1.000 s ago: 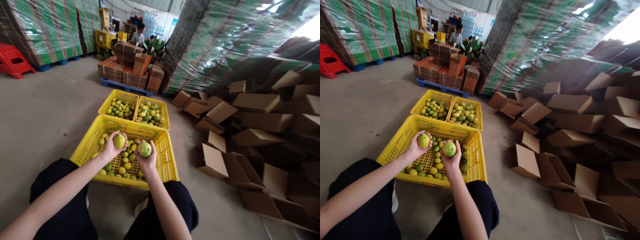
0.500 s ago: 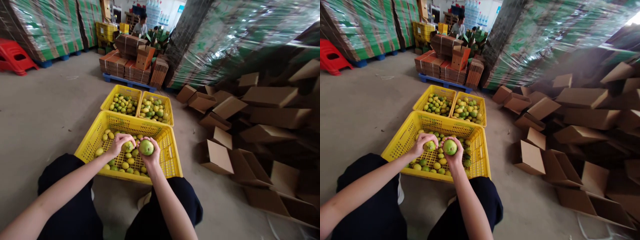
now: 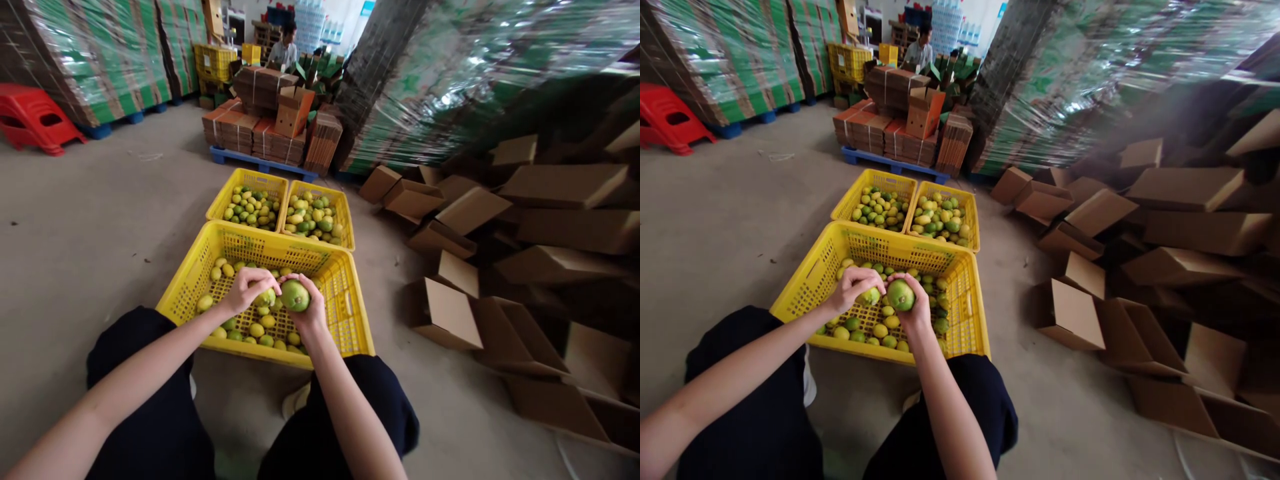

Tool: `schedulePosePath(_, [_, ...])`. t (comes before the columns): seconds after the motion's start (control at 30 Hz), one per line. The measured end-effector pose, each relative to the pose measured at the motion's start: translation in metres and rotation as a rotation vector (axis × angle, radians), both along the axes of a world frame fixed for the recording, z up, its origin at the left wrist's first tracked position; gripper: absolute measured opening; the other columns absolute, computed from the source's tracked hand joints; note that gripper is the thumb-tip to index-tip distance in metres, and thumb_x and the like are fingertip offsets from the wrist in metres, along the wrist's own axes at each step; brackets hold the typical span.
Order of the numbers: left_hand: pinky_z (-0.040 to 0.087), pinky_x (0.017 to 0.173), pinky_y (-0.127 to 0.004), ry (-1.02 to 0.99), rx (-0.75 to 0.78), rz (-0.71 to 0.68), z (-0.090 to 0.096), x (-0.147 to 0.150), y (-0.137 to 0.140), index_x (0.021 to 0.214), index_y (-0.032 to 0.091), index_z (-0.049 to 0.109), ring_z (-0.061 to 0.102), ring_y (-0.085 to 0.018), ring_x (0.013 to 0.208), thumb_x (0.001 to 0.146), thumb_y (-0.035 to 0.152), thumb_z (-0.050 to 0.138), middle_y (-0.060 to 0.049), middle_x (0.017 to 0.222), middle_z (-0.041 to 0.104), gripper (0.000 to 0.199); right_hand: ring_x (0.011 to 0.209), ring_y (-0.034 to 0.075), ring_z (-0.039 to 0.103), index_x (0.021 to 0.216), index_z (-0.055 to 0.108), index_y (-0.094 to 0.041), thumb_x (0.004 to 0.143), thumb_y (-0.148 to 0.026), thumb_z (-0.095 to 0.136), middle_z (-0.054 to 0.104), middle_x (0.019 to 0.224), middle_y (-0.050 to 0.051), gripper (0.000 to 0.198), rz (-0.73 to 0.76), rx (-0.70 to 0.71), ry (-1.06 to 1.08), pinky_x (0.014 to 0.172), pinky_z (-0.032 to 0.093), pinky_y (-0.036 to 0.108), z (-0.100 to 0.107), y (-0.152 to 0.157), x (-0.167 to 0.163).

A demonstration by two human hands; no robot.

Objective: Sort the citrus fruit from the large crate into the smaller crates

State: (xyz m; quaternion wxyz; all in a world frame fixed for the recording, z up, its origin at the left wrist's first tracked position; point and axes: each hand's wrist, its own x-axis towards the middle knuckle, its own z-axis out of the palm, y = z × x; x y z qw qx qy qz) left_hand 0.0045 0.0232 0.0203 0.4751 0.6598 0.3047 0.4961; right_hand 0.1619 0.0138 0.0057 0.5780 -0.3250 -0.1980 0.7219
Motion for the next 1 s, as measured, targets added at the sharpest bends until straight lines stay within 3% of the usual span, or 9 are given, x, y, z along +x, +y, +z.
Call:
schedulePosePath(0.17, [0.048, 0.065, -0.028, -0.162, -0.163, 0.045, -0.005, 0.002, 0.004, 0.064, 0.016, 0.077, 0.063, -0.018, 0.06, 0.084, 0.042, 0.056, -0.008, 0.062, 0.069, 0.039, 0.083, 0.022, 0.069, 0.078, 0.072, -0.021, 0.071, -0.047, 0.076, 0.072, 0.082, 0.003, 0.027, -0.082, 0.029, 0.025, 0.082, 0.058, 0.037, -0.006, -0.001, -0.003])
schedulePosePath(0.37, [0.047, 0.044, -0.025, -0.594, -0.675, 0.154, -0.005, 0.003, 0.015, 0.061, 0.012, 0.07, 0.059, -0.015, 0.045, 0.079, 0.04, 0.055, -0.007, 0.057, 0.065, 0.037, 0.103, 0.025, 0.066, 0.104, 0.066, -0.027, 0.059, -0.021, 0.083, 0.071, 0.104, 0.002, 0.048, 0.036, 0.107, 0.037, 0.095, 0.053, 0.046, -0.007, -0.001, 0.0])
schedulePosePath(0.5, [0.051, 0.044, -0.022, -0.862, -1.02, 0.24, 0.002, -0.002, 0.018, 0.068, 0.012, 0.065, 0.062, -0.013, 0.048, 0.085, 0.031, 0.052, -0.004, 0.059, 0.065, 0.028, 0.101, 0.026, 0.067, 0.103, 0.066, -0.027, 0.053, -0.011, 0.083, 0.072, 0.101, 0.002, 0.055, 0.069, 0.105, 0.034, 0.098, 0.051, 0.048, -0.004, -0.002, -0.001])
schedulePosePath(0.57, [0.053, 0.044, -0.022, -0.951, -1.122, 0.244, 0.003, -0.005, 0.019, 0.072, 0.013, 0.064, 0.063, -0.014, 0.049, 0.087, 0.029, 0.051, -0.003, 0.06, 0.065, 0.025, 0.097, 0.025, 0.068, 0.1, 0.067, -0.027, 0.051, -0.01, 0.083, 0.072, 0.099, 0.001, 0.054, 0.072, 0.098, 0.03, 0.098, 0.051, 0.047, -0.004, -0.002, -0.002])
schedulePosePath(0.7, [0.055, 0.043, -0.023, -1.022, -1.172, 0.228, 0.001, -0.007, 0.021, 0.079, 0.013, 0.063, 0.064, -0.014, 0.05, 0.09, 0.03, 0.05, -0.003, 0.061, 0.066, 0.024, 0.091, 0.024, 0.069, 0.095, 0.066, -0.026, 0.05, -0.013, 0.086, 0.073, 0.094, 0.0, 0.051, 0.049, 0.072, 0.029, 0.093, 0.054, 0.047, -0.007, 0.0, -0.003])
schedulePosePath(0.83, [0.059, 0.048, -0.024, -1.031, -1.148, 0.188, 0.0, -0.006, 0.022, 0.088, 0.011, 0.065, 0.068, -0.016, 0.055, 0.092, 0.034, 0.05, -0.006, 0.069, 0.07, 0.028, 0.089, 0.024, 0.07, 0.1, 0.064, -0.025, 0.059, -0.023, 0.085, 0.072, 0.094, 0.003, 0.047, 0.053, 0.052, 0.015, 0.085, 0.057, 0.044, -0.009, 0.001, -0.002])
schedulePosePath(1.0, [0.06, 0.05, -0.025, -0.96, -1.101, 0.143, 0.004, -0.006, 0.021, 0.1, 0.01, 0.067, 0.07, -0.017, 0.058, 0.094, 0.04, 0.05, -0.009, 0.078, 0.074, 0.035, 0.07, 0.018, 0.07, 0.108, 0.059, -0.028, 0.07, -0.039, 0.08, 0.072, 0.088, 0.0, 0.045, 0.048, 0.067, -0.049, 0.056, 0.055, 0.027, -0.006, 0.0, -0.002])
